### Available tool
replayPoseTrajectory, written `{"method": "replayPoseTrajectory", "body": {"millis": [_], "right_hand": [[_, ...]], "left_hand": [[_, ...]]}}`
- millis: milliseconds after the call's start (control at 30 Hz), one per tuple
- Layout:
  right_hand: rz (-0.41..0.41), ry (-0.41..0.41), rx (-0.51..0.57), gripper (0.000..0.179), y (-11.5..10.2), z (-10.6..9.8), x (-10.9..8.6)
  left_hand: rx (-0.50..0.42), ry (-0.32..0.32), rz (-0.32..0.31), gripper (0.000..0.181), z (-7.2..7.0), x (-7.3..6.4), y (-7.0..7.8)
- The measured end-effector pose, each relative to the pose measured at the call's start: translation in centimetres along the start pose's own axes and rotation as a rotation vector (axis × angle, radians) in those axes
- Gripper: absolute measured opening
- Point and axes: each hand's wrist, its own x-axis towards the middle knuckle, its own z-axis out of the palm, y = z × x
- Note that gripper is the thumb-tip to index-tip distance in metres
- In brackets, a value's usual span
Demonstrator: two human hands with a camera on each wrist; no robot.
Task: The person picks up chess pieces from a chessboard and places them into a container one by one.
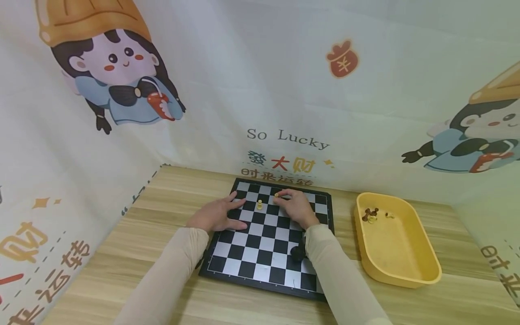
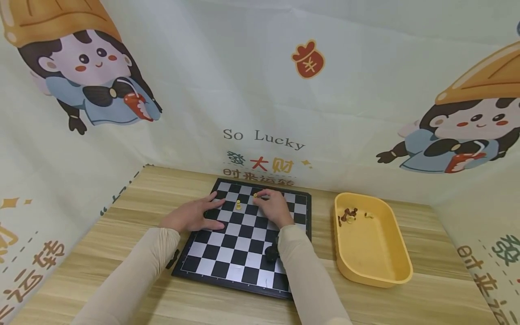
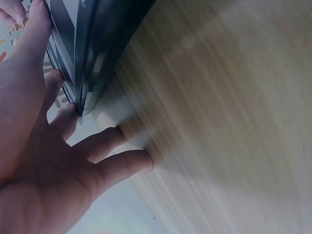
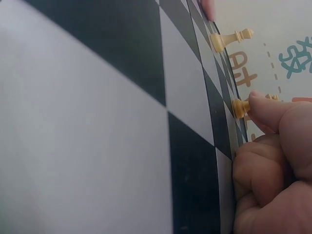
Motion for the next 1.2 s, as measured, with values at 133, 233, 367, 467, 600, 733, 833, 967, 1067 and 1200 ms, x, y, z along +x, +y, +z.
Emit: {"method": "replayPoseTrajectory", "body": {"millis": [133, 233, 367, 467, 600, 733, 833, 967, 1067, 1200], "right_hand": [[0.0, 0.015, -0.006, 0.029, -0.1, 0.2, 0.0], [-0.008, 0.018, -0.008, 0.029, -0.1, 0.2, 0.0], [-0.005, 0.016, 0.002, 0.027, 0.0, 0.2, 0.1], [0.002, 0.014, 0.019, 0.025, 0.1, 0.1, 0.2], [0.022, 0.01, 0.055, 0.023, 0.2, 0.0, 0.3], [0.046, -0.001, 0.106, 0.023, 0.3, -0.1, 0.5], [0.06, -0.014, 0.131, 0.024, 0.2, -0.2, 0.5], [0.084, -0.028, 0.144, 0.024, 0.2, -0.5, 0.5], [0.088, -0.041, 0.151, 0.025, 0.1, -0.7, 0.4], [0.038, -0.029, 0.123, 0.024, -0.4, -1.2, -0.1]], "left_hand": [[0.003, -0.003, 0.002, 0.088, 0.0, 0.0, 0.0], [0.001, -0.002, 0.004, 0.088, 0.0, 0.0, 0.0], [-0.001, -0.001, 0.005, 0.089, 0.0, 0.0, -0.1], [-0.004, 0.002, 0.006, 0.089, 0.0, 0.1, -0.1], [-0.004, 0.003, 0.011, 0.089, 0.0, 0.2, -0.1], [-0.004, 0.004, 0.017, 0.089, 0.1, 0.2, -0.2], [-0.003, 0.004, 0.018, 0.089, 0.0, 0.2, -0.1], [0.005, 0.004, 0.02, 0.089, 0.0, 0.2, -0.1], [0.0, 0.003, 0.013, 0.089, 0.1, 0.2, -0.1], [-0.006, -0.001, -0.001, 0.09, 0.2, 0.2, -0.2]]}}
